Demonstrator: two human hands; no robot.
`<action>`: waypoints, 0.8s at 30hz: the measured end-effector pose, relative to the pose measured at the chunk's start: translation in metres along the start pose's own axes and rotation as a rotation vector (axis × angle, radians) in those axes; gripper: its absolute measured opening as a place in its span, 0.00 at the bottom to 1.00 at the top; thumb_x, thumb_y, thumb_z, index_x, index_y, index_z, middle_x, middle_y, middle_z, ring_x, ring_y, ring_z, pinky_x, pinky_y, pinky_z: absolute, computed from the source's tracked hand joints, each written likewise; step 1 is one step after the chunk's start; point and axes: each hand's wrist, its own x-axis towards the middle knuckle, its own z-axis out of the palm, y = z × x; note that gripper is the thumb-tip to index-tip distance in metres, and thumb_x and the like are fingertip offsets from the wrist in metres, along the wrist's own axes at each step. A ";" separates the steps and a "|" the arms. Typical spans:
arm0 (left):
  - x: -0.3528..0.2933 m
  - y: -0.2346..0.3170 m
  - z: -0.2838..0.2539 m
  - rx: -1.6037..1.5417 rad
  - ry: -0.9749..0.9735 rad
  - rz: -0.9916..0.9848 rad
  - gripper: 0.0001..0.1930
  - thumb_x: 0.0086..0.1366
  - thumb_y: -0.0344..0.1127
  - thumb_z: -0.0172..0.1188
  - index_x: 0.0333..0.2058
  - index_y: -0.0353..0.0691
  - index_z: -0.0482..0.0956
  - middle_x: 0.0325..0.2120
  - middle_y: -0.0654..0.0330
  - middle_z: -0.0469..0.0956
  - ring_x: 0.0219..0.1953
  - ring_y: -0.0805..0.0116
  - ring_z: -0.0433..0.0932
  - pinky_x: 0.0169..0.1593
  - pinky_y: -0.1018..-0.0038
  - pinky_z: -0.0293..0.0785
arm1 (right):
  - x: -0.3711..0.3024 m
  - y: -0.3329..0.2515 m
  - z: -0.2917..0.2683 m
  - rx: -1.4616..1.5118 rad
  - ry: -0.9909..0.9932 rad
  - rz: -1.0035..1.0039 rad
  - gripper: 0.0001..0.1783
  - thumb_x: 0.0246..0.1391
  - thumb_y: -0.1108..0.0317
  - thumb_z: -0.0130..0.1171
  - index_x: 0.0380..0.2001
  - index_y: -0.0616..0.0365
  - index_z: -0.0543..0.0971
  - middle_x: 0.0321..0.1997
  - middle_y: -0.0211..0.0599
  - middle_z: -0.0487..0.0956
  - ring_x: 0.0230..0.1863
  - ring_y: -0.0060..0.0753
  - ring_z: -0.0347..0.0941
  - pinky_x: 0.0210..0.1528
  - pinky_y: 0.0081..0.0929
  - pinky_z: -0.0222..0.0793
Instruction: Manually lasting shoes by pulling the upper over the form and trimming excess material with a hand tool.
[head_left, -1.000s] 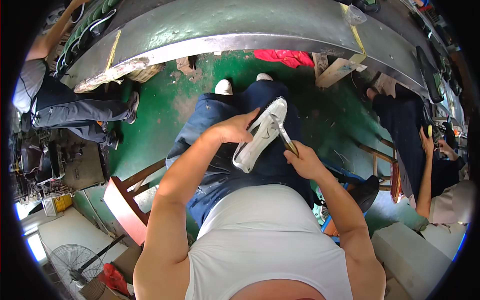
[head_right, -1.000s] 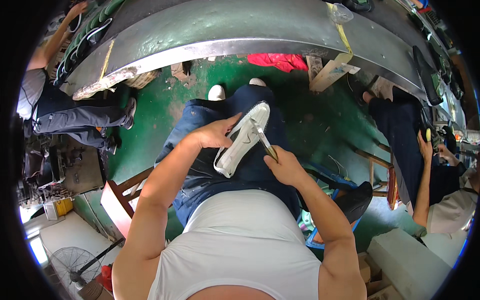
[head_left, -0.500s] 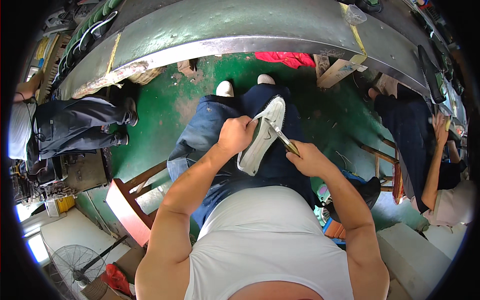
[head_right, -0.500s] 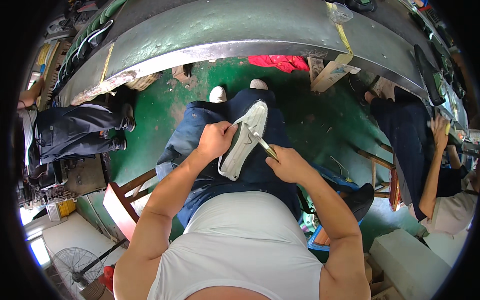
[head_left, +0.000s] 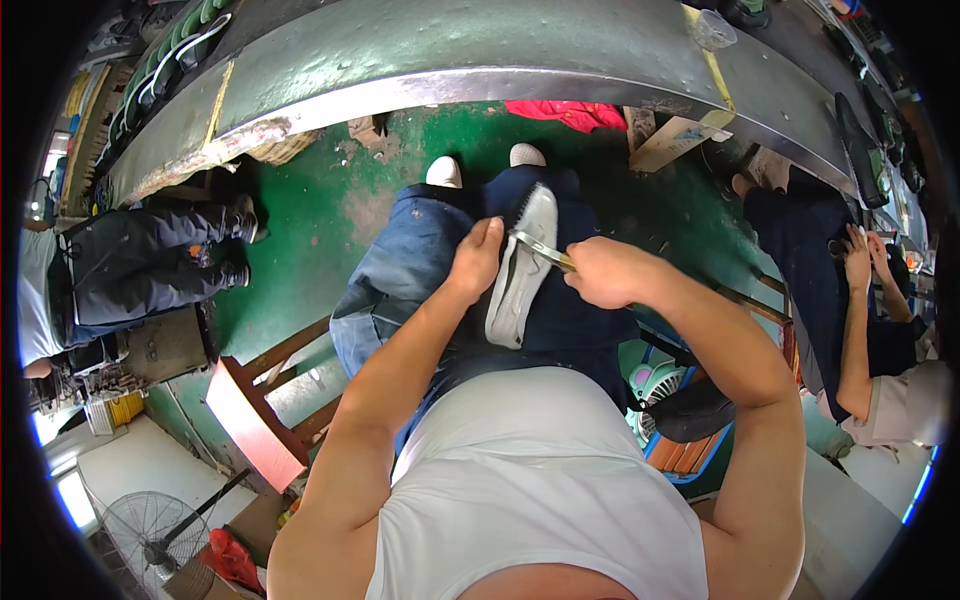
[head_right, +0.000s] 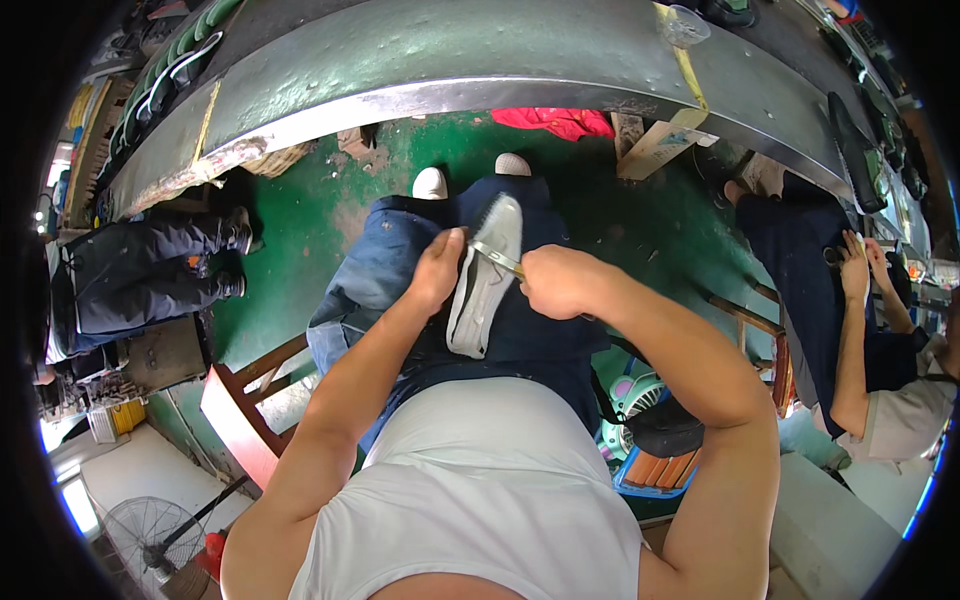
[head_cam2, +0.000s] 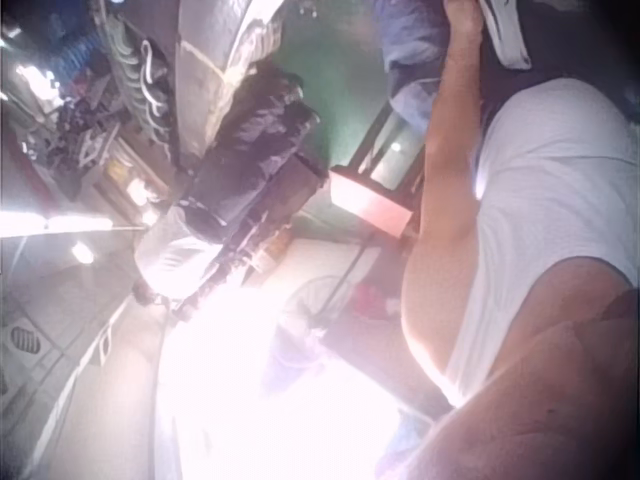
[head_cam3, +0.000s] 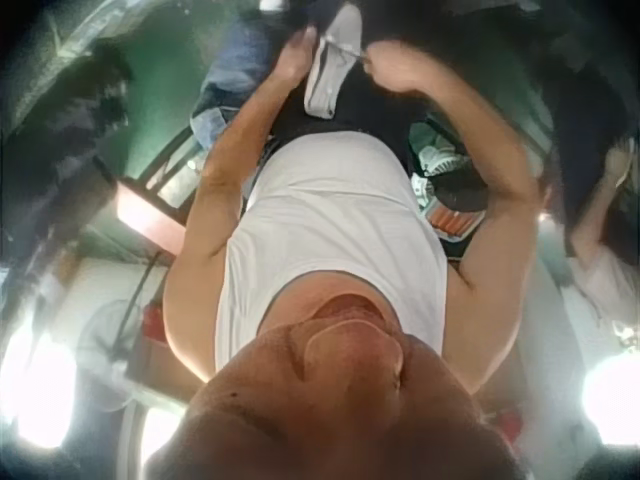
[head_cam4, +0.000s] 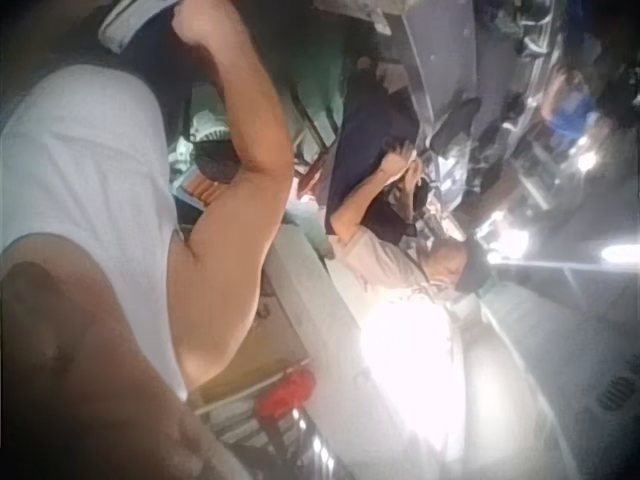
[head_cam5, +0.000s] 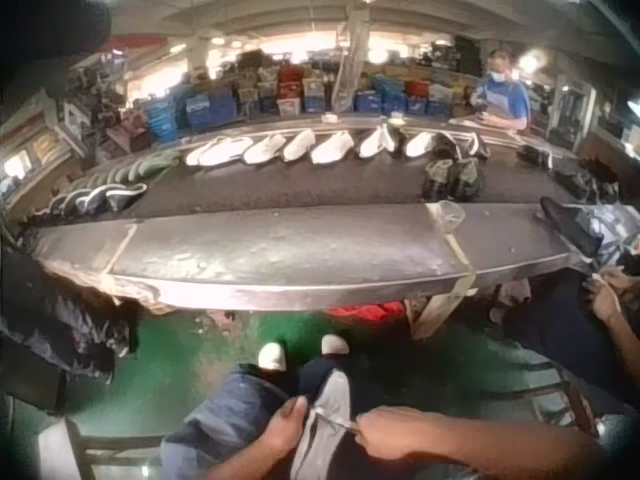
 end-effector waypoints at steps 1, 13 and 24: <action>-0.002 0.018 -0.001 -0.402 -0.219 -0.469 0.25 0.75 0.53 0.45 0.54 0.36 0.75 0.50 0.56 0.79 0.49 0.64 0.78 0.55 0.66 0.73 | 0.003 -0.005 0.007 0.128 0.032 0.104 0.13 0.61 0.64 0.54 0.34 0.67 0.77 0.33 0.59 0.80 0.40 0.61 0.77 0.43 0.47 0.73; 0.004 0.033 -0.018 -0.563 -0.360 -0.452 0.36 0.65 0.52 0.66 0.65 0.41 0.65 0.52 0.57 0.77 0.53 0.65 0.76 0.57 0.64 0.74 | 0.041 -0.003 0.133 1.158 0.301 0.160 0.11 0.61 0.65 0.55 0.38 0.63 0.78 0.26 0.39 0.81 0.27 0.32 0.79 0.24 0.28 0.70; 0.007 0.061 -0.003 -0.253 -0.304 -0.455 0.28 0.65 0.42 0.62 0.60 0.35 0.69 0.48 0.53 0.79 0.49 0.64 0.79 0.53 0.65 0.75 | -0.015 0.045 0.049 1.026 0.153 0.090 0.23 0.70 0.53 0.46 0.37 0.64 0.77 0.26 0.36 0.79 0.27 0.27 0.77 0.23 0.27 0.73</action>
